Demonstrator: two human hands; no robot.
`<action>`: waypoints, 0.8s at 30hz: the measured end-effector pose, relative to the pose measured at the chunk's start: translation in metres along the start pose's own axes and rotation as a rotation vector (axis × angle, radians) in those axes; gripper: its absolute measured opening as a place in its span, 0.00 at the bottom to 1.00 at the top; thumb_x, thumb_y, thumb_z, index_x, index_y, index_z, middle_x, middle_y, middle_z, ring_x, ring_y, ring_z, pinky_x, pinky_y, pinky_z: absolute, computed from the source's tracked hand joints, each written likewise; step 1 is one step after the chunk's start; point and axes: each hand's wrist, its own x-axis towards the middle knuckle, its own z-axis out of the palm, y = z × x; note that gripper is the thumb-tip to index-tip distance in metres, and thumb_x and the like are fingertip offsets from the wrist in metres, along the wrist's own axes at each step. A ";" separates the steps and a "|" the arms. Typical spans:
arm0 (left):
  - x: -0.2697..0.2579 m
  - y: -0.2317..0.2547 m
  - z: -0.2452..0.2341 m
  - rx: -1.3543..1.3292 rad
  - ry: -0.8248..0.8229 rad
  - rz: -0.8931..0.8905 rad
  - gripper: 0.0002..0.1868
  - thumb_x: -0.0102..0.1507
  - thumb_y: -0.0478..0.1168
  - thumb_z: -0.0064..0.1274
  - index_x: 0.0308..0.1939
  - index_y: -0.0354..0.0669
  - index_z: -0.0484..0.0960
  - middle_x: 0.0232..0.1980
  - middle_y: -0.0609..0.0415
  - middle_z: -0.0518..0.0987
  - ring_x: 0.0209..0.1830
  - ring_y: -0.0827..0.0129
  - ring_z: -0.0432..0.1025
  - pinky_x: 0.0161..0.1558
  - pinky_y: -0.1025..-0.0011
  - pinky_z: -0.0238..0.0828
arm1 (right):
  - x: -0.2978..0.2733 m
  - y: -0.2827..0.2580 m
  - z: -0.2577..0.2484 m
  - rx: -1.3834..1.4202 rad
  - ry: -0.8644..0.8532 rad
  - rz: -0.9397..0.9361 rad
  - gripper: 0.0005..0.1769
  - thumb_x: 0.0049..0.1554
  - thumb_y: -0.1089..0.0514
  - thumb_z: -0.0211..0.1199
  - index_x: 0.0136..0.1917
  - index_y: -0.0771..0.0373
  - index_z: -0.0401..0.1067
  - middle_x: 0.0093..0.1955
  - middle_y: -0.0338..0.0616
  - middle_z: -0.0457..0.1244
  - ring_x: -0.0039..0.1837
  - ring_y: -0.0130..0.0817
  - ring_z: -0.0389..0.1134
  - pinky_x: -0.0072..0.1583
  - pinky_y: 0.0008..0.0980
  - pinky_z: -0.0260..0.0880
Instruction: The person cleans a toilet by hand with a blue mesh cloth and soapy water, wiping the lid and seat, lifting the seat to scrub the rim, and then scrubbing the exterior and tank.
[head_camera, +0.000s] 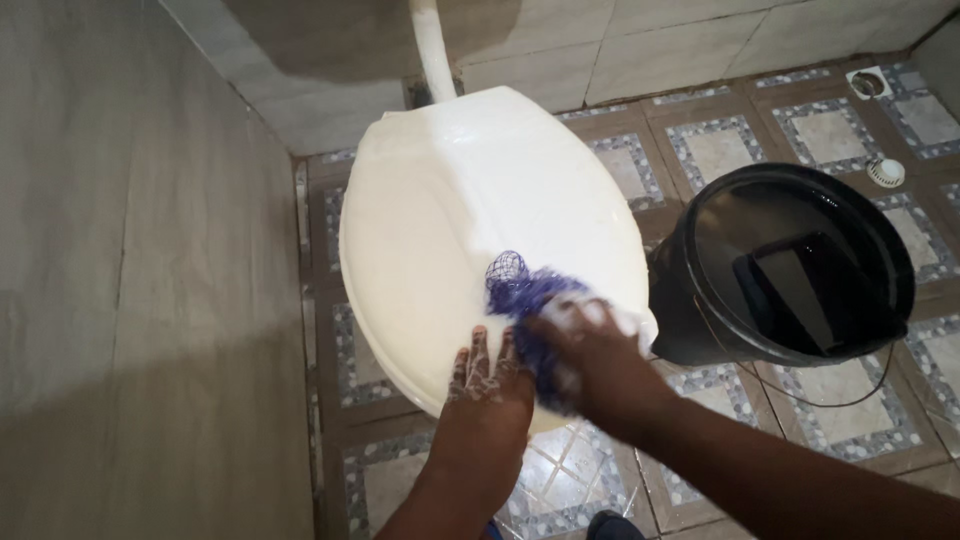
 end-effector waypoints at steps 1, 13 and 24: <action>-0.002 0.001 -0.005 -0.063 0.123 0.072 0.27 0.58 0.26 0.43 0.64 0.25 0.69 0.74 0.27 0.59 0.76 0.28 0.47 0.74 0.40 0.41 | -0.001 0.002 -0.002 0.123 0.136 0.079 0.48 0.50 0.46 0.73 0.78 0.37 0.52 0.77 0.59 0.51 0.80 0.67 0.41 0.73 0.73 0.40; 0.025 0.009 -0.027 -0.327 0.008 0.155 0.15 0.54 0.30 0.52 0.45 0.34 0.79 0.50 0.34 0.79 0.64 0.37 0.68 0.72 0.51 0.54 | 0.001 -0.009 -0.027 0.168 0.346 0.181 0.41 0.47 0.58 0.72 0.72 0.49 0.64 0.66 0.57 0.61 0.73 0.62 0.55 0.72 0.54 0.60; 0.058 0.031 -0.031 -0.232 0.125 -0.028 0.39 0.46 0.42 0.70 0.57 0.30 0.69 0.65 0.25 0.71 0.71 0.33 0.63 0.67 0.49 0.53 | 0.033 0.008 -0.054 0.301 0.344 0.342 0.49 0.47 0.50 0.77 0.77 0.46 0.55 0.80 0.65 0.42 0.82 0.68 0.38 0.75 0.59 0.54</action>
